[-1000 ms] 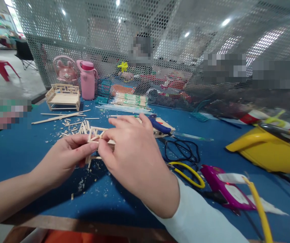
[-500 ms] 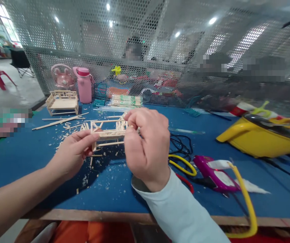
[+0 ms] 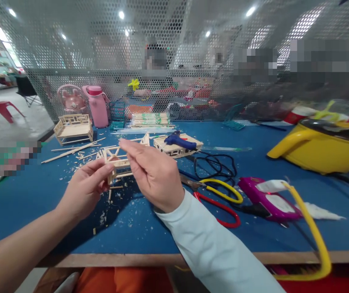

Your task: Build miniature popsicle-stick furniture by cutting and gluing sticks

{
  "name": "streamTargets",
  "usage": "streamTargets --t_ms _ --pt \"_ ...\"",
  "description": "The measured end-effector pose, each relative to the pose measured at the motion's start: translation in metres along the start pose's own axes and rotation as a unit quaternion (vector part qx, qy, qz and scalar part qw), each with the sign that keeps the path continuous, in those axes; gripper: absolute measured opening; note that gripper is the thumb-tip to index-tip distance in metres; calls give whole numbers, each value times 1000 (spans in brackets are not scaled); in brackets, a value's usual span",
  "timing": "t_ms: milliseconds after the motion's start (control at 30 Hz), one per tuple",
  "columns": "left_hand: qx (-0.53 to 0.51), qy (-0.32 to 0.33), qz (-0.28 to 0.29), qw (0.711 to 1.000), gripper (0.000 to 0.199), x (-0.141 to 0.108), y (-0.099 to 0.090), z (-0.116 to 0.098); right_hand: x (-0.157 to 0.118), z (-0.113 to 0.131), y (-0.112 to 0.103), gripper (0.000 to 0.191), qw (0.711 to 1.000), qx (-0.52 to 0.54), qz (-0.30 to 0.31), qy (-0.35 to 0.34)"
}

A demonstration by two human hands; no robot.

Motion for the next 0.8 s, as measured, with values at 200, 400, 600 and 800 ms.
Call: streamTargets --t_ms 200,400,600,800 --pt "-3 3 13 1000 20 -3 2 2 -6 -5 -5 29 993 109 -51 12" --pt "1 2 15 1000 21 -3 2 0 -2 -12 -3 11 995 66 -36 64" --pt "-5 -12 6 1000 21 -4 1 1 -4 -10 7 12 996 59 -17 59" --pt "-34 -6 -1 999 19 -3 0 0 -4 -5 10 12 998 6 0 70"
Point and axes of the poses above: each hand's wrist, its own x-axis towards the middle knuckle, its own y-axis out of the palm, z = x × y, the point moved 10 cm from there along x, towards the middle knuckle, and after that the axes turned 3 degrees about y, right-handed, at the moved point
